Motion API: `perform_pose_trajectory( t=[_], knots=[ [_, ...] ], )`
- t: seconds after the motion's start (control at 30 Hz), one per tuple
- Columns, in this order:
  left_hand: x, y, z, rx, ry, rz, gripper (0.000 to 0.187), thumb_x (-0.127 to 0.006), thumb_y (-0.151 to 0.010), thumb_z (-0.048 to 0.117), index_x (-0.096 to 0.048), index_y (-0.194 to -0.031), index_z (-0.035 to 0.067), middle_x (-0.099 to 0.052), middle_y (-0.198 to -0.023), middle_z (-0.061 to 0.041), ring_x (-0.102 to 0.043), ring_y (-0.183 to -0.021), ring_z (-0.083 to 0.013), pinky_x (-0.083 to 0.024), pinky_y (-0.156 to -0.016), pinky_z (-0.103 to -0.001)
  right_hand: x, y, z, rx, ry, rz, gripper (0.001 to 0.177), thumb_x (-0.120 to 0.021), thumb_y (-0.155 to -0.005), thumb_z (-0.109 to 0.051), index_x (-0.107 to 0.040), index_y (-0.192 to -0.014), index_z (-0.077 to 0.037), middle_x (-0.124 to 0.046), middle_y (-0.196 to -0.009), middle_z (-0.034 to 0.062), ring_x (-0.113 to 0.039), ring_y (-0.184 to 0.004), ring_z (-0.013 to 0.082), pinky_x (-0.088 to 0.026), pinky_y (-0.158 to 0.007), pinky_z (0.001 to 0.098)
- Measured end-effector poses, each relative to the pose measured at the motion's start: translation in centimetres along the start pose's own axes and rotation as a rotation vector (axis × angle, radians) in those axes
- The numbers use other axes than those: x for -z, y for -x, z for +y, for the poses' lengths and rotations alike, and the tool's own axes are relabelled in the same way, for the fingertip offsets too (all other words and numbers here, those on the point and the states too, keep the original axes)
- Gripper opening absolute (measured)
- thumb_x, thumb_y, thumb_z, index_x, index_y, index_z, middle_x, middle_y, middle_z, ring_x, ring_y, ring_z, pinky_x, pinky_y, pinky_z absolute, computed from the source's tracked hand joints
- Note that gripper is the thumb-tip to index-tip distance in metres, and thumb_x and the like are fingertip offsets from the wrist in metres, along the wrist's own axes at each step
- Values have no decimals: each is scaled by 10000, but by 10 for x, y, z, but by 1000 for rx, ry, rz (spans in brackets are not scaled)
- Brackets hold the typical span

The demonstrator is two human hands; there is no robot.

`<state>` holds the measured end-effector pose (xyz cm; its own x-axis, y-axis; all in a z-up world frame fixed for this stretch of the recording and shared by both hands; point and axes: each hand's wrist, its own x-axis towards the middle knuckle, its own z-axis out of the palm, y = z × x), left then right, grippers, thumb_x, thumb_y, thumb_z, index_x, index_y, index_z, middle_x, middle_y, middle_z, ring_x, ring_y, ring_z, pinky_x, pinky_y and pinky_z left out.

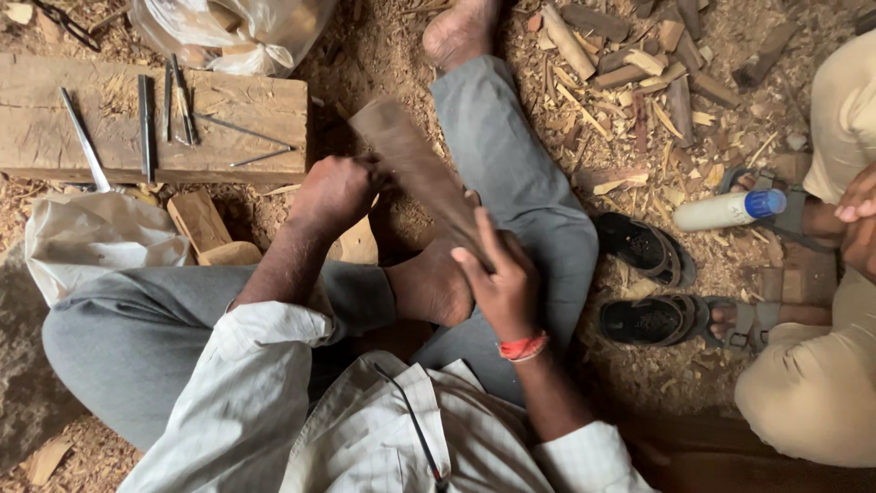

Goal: The person sits on the floor and carves a small wooden piece using a chisel and a wooden mallet. They repeatedly strike the chisel to shape the wood, occasionally adjusting the piece and the tool.

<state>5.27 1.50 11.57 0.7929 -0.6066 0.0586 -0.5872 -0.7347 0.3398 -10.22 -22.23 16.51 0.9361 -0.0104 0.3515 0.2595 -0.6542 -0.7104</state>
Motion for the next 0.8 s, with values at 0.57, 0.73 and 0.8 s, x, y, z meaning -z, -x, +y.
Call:
perform_pose_trajectory(
  t=[0.57,0.73,0.8],
  knots=[
    [-29,33,17,404,313,560,112,-708,-888,15,-701,-988,67,-747,-989,-160,-722,-835,-340,-571,-722,-423,-11,10,9,-294,-183,15,562,-721,-988,-204,-539,-1486,-17,-749,-1179,192,-718,-1007,198,-573,-870,312],
    [-67,24,22,710,596,980,141,-703,-930,-35,-698,-1025,68,-742,-952,-78,-727,-829,-183,-591,-770,-311,-13,21,26,-400,-255,22,542,-711,-994,-154,-536,-1473,27,-748,-1230,158,-688,-1033,120,-564,-904,283],
    [-80,20,13,737,787,1100,109,-711,-962,-30,-694,-1031,53,-739,-982,-65,-706,-868,-158,-587,-818,-303,-14,18,30,-390,-337,55,543,-699,-1001,-134,-519,-1481,43,-735,-1261,149,-670,-1068,117,-556,-925,277]
  ],
)
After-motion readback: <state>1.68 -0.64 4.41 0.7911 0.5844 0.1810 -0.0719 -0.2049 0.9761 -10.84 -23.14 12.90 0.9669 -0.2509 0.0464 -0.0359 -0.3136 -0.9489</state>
